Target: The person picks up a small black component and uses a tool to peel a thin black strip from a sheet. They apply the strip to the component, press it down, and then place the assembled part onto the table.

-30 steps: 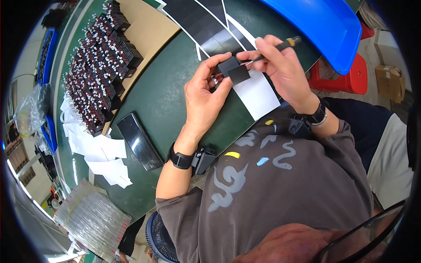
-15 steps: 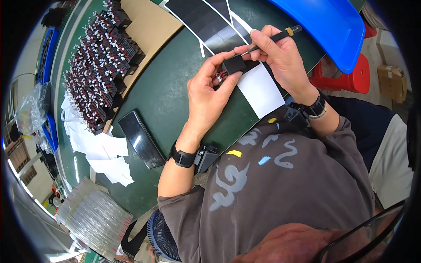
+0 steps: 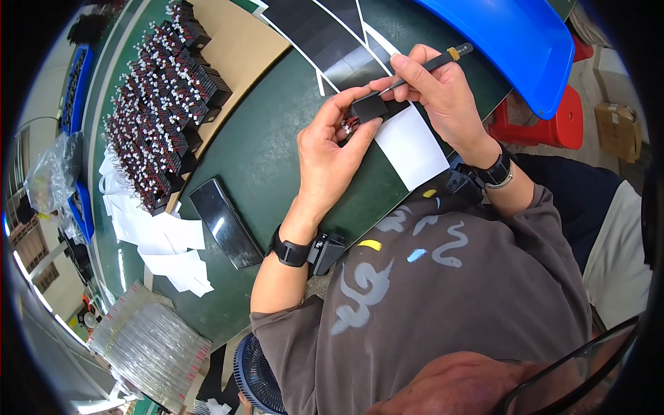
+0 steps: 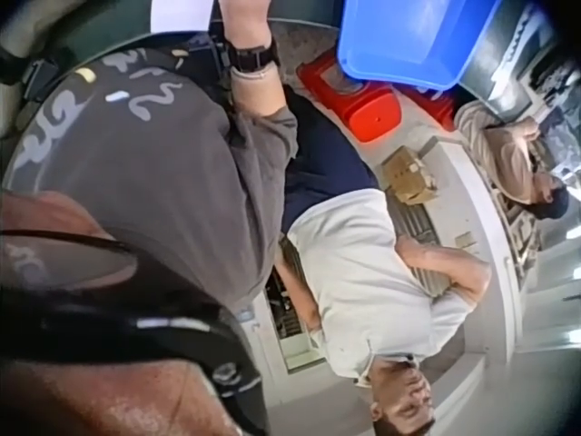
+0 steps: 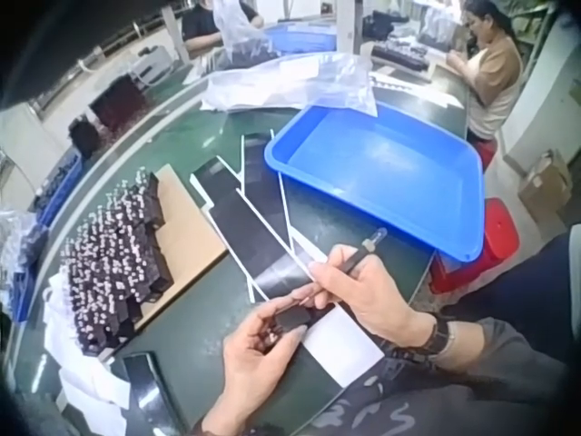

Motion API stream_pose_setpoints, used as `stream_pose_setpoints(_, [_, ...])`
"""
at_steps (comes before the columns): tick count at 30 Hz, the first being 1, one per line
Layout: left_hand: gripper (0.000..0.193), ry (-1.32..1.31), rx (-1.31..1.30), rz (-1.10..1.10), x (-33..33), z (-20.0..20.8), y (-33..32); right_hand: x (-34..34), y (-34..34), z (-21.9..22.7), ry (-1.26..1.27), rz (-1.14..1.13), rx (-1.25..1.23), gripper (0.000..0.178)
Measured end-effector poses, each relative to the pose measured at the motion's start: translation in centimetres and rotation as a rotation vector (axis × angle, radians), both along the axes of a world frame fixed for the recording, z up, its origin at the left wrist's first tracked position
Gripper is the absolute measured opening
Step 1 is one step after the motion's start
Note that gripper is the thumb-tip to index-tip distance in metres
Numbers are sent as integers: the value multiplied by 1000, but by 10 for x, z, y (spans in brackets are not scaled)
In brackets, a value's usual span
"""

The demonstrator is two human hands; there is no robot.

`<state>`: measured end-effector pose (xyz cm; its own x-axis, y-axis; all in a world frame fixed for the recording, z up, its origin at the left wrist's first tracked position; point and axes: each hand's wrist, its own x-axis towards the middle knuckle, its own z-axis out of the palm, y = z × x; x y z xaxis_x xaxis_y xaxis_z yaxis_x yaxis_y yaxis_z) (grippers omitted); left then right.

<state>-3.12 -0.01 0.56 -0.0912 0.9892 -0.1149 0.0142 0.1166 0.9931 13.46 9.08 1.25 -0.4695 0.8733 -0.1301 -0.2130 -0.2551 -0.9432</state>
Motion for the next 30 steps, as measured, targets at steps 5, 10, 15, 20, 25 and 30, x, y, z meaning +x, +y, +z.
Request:
stream_pose_setpoints(5, [39, -17, 39, 53, 4, -4, 3, 3, 2, 2, -2, -3, 6, 27])
stream_pose_setpoints(10, [40, -35, 4, 12, 6, 3, 4, 3, 3, 3, -1, -6, 24, 27])
stream_pose_setpoints(15, [40, -36, 3, 18, 10, 4, 6, 7, 5, 5, -26, -20, 42, 27])
stream_pose_setpoints(20, [41, -18, -1, 29, 13, 6, 8, 10, 7, 5, -11, 1, 58, 26])
stream_pose_setpoints(25, [41, -25, 2, 35, 16, 8, 9, 11, 9, 5, -11, -4, 64, 26])
stream_pose_setpoints(30, [39, -19, 9, 32, 14, 9, 8, 11, 7, 7, -40, -9, 68, 26])
